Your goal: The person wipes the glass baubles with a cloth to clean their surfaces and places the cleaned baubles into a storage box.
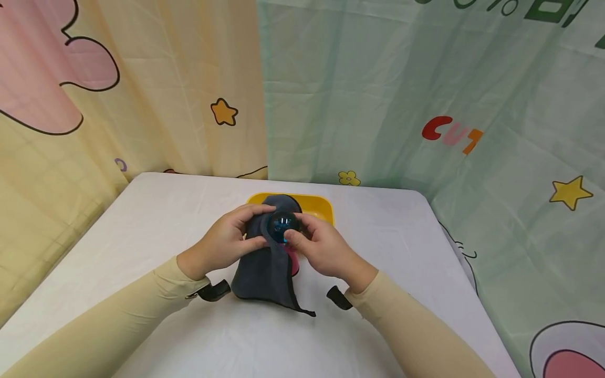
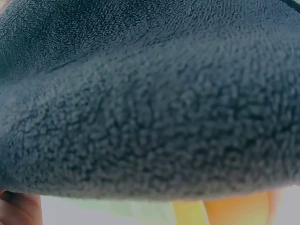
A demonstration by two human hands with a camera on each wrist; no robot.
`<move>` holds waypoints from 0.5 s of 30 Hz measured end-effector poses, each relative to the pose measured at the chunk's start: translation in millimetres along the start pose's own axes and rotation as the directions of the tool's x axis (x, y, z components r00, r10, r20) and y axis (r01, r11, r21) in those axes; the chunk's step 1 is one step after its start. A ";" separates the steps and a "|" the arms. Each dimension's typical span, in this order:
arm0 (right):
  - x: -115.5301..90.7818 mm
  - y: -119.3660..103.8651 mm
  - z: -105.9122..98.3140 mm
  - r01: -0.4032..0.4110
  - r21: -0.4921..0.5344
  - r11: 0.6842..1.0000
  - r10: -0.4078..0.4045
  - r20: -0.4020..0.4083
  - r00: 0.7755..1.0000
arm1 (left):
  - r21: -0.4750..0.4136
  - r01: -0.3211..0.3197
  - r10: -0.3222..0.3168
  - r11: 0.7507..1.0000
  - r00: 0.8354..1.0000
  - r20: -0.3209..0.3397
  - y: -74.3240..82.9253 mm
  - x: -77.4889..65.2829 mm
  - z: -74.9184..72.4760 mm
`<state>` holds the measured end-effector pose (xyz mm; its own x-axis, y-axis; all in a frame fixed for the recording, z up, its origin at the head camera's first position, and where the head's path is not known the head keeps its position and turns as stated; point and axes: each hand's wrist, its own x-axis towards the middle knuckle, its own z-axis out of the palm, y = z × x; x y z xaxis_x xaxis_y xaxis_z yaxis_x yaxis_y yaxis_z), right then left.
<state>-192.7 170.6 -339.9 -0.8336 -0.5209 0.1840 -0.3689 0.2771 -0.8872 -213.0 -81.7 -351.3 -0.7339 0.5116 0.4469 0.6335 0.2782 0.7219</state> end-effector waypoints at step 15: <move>-0.9 -5.8 1.5 0.085 -0.291 0.953 -0.104 -0.051 0.993 | -0.008 0.003 -0.003 1.000 1.000 -0.008 -1.1 -0.6 -2.0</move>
<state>-189.1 168.2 -335.6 -0.8104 -0.5050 0.2970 -0.5423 0.4548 -0.7064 -213.8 -84.0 -351.3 -0.7377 0.5040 0.4491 0.6294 0.2731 0.7275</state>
